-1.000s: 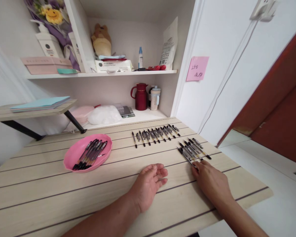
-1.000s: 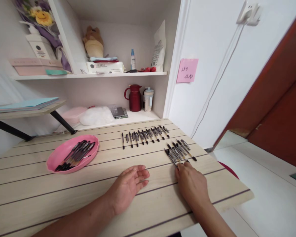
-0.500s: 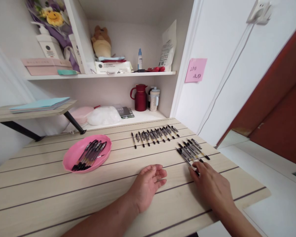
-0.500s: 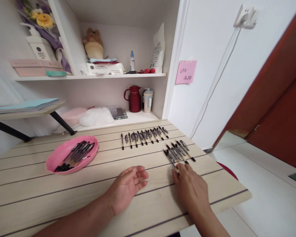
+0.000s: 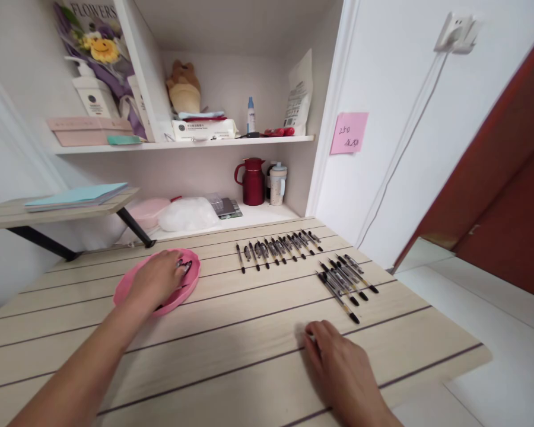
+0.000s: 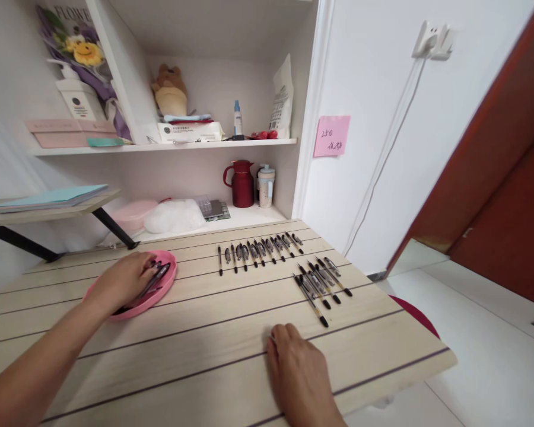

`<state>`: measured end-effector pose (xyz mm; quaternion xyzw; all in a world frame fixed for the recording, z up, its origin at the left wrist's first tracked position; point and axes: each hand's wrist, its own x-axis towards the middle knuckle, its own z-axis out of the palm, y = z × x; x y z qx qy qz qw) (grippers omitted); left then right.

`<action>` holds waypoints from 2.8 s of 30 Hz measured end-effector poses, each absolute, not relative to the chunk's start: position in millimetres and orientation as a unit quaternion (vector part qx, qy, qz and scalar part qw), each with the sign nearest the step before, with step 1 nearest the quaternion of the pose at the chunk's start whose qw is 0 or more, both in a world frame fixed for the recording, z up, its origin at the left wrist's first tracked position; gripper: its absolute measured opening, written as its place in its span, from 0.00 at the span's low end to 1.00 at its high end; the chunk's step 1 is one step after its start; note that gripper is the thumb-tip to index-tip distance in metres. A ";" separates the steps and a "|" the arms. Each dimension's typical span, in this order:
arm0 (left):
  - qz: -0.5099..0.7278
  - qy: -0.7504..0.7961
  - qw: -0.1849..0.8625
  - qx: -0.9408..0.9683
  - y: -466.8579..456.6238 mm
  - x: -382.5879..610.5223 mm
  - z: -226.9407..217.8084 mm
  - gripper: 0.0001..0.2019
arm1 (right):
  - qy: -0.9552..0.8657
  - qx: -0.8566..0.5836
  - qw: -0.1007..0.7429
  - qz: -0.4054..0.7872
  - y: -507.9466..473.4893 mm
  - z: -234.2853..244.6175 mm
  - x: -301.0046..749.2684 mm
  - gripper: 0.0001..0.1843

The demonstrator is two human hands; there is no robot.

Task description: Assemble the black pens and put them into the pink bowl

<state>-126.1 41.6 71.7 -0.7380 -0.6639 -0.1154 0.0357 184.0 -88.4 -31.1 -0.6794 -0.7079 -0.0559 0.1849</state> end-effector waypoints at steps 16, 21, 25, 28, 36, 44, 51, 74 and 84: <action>0.002 -0.719 -0.012 -0.695 45.1 -159.4 40.8 0.15 | -0.604 -0.787 0.092 -0.085 -59.8 -31.8 255.5 0.14; -0.034 -0.732 -0.024 -0.680 46.4 -157.6 37.6 0.14 | -0.607 -0.785 0.091 -0.085 -51.5 -28.4 256.4 0.12; -0.088 -0.739 -0.028 -0.667 48.7 -155.7 36.4 0.15 | -0.609 -0.781 0.103 -0.092 -50.2 -27.1 256.8 0.11; -0.146 -0.738 -0.041 -0.658 48.3 -157.0 42.1 0.12 | -0.615 -0.774 0.120 -0.091 -56.9 -26.1 251.5 0.12; -0.440 -0.625 -0.354 -0.539 24.0 -122.5 76.8 0.10 | -0.694 -0.660 0.272 0.090 -66.7 -6.5 188.1 0.13; -0.433 -0.410 -0.703 -0.387 -25.5 -17.0 18.2 0.15 | -0.709 -0.587 0.349 0.178 -22.8 14.8 142.3 0.15; -0.391 -0.401 -0.722 -0.406 -33.2 -15.4 -5.6 0.09 | -0.617 -0.769 0.115 -0.125 -40.7 -10.3 224.3 0.16; -0.360 -0.411 -0.708 -0.448 -33.9 -8.7 -5.5 0.13 | -0.619 -0.764 0.180 -0.040 -48.9 -10.5 231.4 0.16; -0.374 -0.408 -0.708 -0.438 -43.3 0.9 -11.6 0.11 | -0.509 -0.473 0.520 0.497 -24.9 -8.1 128.9 0.17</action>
